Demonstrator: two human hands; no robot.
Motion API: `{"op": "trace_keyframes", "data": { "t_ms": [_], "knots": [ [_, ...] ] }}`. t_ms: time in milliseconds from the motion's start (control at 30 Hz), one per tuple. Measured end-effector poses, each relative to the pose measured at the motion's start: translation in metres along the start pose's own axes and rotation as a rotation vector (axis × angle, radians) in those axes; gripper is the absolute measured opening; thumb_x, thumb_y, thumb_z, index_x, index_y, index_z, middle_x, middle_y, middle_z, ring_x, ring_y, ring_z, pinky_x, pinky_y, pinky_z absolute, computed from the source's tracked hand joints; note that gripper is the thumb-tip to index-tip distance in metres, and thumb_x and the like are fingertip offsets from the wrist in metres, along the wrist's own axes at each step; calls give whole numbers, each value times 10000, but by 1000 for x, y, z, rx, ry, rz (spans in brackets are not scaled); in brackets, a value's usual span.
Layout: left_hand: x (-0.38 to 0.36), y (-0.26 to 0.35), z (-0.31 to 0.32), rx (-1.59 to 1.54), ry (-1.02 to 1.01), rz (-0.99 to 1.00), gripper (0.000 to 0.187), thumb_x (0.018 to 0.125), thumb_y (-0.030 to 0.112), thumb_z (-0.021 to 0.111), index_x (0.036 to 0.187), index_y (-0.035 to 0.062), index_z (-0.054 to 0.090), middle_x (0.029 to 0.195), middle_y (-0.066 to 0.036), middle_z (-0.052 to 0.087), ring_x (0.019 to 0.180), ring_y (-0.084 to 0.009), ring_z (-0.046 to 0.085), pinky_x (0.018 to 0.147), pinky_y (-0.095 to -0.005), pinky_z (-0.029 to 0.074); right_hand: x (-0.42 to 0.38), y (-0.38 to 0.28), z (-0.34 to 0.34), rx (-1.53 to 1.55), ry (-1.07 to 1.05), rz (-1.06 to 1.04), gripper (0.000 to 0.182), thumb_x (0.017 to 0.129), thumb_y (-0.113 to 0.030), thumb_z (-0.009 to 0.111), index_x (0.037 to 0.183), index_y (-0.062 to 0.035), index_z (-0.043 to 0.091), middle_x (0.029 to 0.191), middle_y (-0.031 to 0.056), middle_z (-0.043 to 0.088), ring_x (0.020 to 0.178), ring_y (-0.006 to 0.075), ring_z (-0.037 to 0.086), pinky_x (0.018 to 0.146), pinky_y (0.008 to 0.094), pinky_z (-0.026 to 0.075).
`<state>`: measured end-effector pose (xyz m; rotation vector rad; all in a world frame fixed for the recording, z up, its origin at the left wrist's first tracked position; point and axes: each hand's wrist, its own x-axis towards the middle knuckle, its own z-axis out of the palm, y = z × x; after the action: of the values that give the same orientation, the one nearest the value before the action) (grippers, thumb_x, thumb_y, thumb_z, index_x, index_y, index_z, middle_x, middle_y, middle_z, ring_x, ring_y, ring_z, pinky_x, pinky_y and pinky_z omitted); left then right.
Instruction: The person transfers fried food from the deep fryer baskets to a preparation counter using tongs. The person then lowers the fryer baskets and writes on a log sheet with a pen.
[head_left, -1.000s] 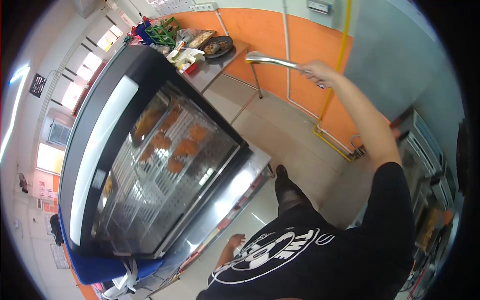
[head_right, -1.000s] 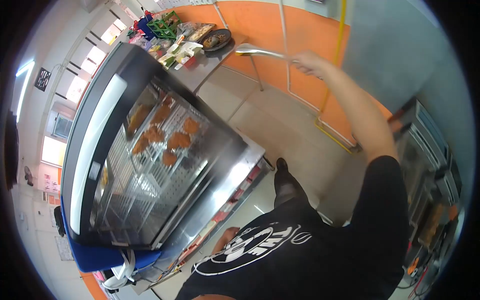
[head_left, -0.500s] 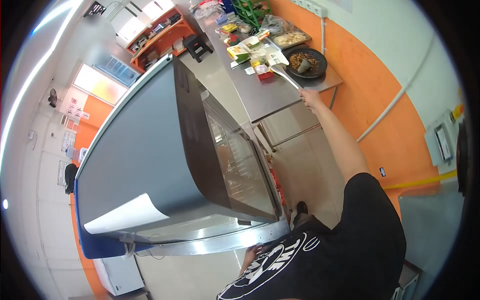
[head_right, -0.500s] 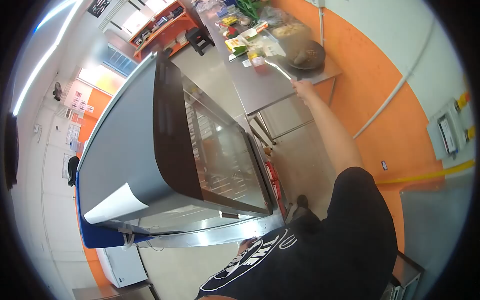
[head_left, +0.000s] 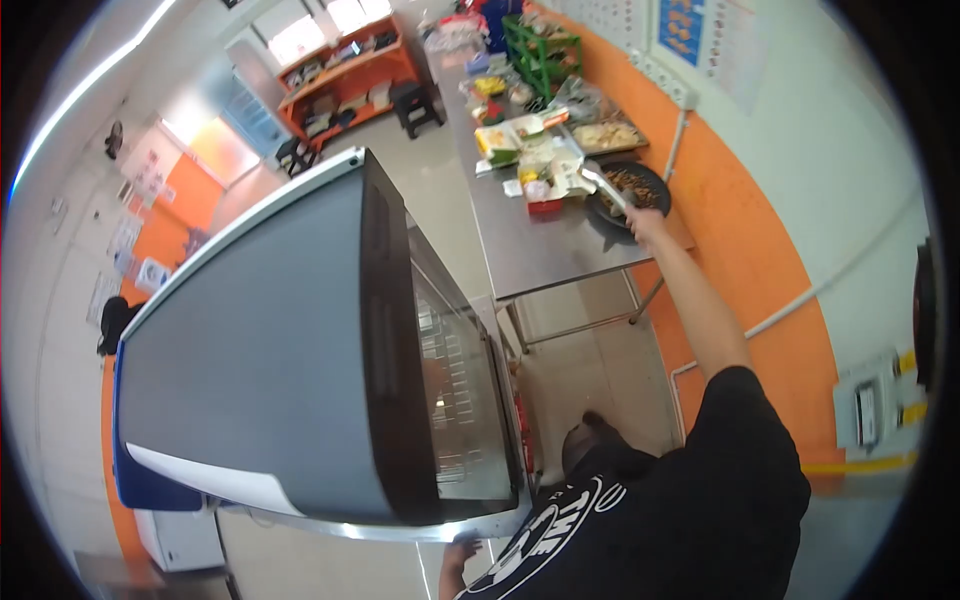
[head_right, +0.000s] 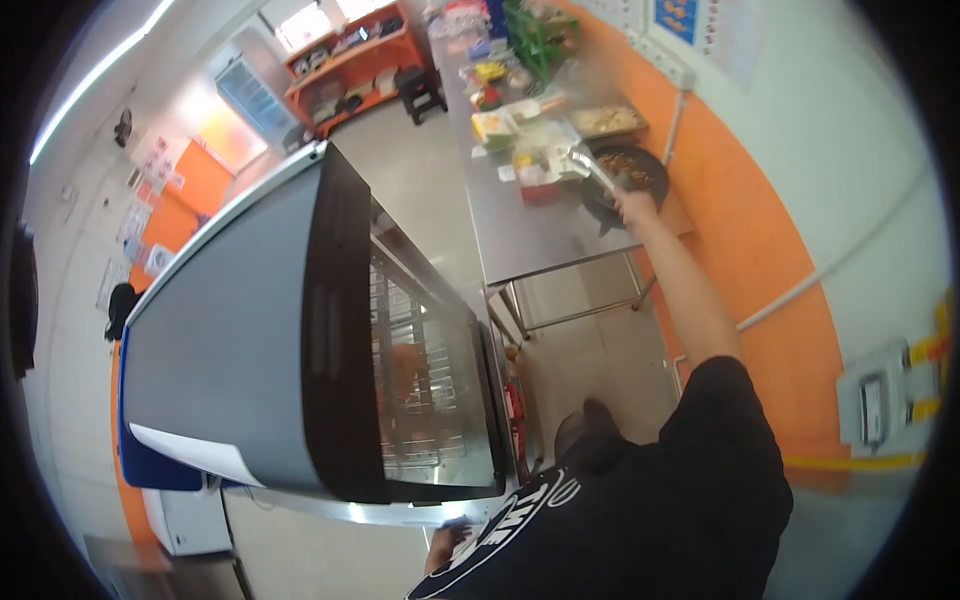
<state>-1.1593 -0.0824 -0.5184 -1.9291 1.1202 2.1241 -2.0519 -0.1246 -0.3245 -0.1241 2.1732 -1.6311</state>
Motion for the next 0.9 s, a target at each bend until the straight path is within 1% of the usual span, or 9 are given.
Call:
{"op": "trace_keyframes", "data": {
  "t_ms": [67, 100, 200, 233, 300, 333, 533, 733, 900],
  "knots": [
    [18, -37, -1, -120, 69, 70, 317, 912, 62, 473, 1186, -23, 610, 1102, -156, 681, 982, -263, 678, 829, -382, 522, 42, -21, 16, 29, -25, -31, 372, 896, -391, 685, 752, -61, 593, 568, -18, 458, 361, 89, 328, 349, 273, 217],
    [14, -44, 17, -209, 278, 85, 338, 909, 41, 444, 1215, -22, 571, 1132, -157, 667, 978, -286, 679, 801, -382, 528, 70, -26, 22, 55, -76, -7, 371, 898, -392, 683, 750, -64, 595, 559, -17, 450, 363, 94, 333, 352, 274, 226],
    [5, -74, 83, -625, 423, 112, 408, 976, 233, 486, 1303, -10, 476, 1224, -183, 620, 1010, -347, 668, 812, -462, 535, 167, -62, 64, 129, -137, 3, 355, 908, -380, 668, 754, -69, 595, 527, -18, 422, 363, 95, 331, 353, 279, 225],
    [4, -84, 113, -544, 532, 2, 399, 997, 344, 473, 1238, 39, 561, 1200, -201, 631, 1007, -344, 671, 835, -504, 525, 201, -67, 77, 39, -107, -77, 350, 914, -380, 658, 763, -71, 591, 531, -21, 421, 365, 92, 326, 356, 278, 221],
    [-21, -87, 171, -365, 517, -104, 393, 992, 337, 477, 1227, 36, 569, 1192, -195, 636, 1005, -334, 670, 830, -491, 524, 292, -35, 96, -59, -84, -144, 353, 926, -382, 639, 761, -77, 572, 531, -27, 410, 371, 97, 323, 360, 292, 221],
    [-30, -85, 198, -291, 485, -135, 390, 990, 334, 479, 1222, 35, 573, 1188, -192, 638, 1005, -328, 670, 828, -485, 524, 268, -63, 94, 7, -168, -44, 369, 929, -390, 634, 750, -77, 557, 527, -28, 403, 375, 107, 329, 365, 302, 237],
    [-49, -49, 307, -102, 393, -212, 371, 976, 313, 490, 1190, 29, 596, 1163, -174, 652, 999, -297, 669, 815, -446, 522, 393, -66, 165, -213, -99, 15, 374, 917, -383, 650, 705, -96, 540, 542, -34, 419, 382, 96, 318, 378, 288, 257],
    [-71, -27, 347, -46, 401, -240, 354, 962, 293, 501, 1158, 23, 619, 1138, -157, 666, 994, -266, 668, 802, -407, 520, 437, -91, 226, 116, -183, 229, 376, 930, -349, 616, 664, -105, 508, 541, -33, 413, 379, 87, 308, 363, 268, 231],
    [-83, -28, 362, -50, 413, -263, 340, 950, 276, 511, 1131, 18, 638, 1118, -142, 678, 990, -239, 667, 791, -375, 519, 446, -106, 241, 227, -211, 310, 396, 962, -425, 532, 761, -87, 491, 529, -29, 360, 360, 91, 261, 352, 272, 191]
  ]
}}
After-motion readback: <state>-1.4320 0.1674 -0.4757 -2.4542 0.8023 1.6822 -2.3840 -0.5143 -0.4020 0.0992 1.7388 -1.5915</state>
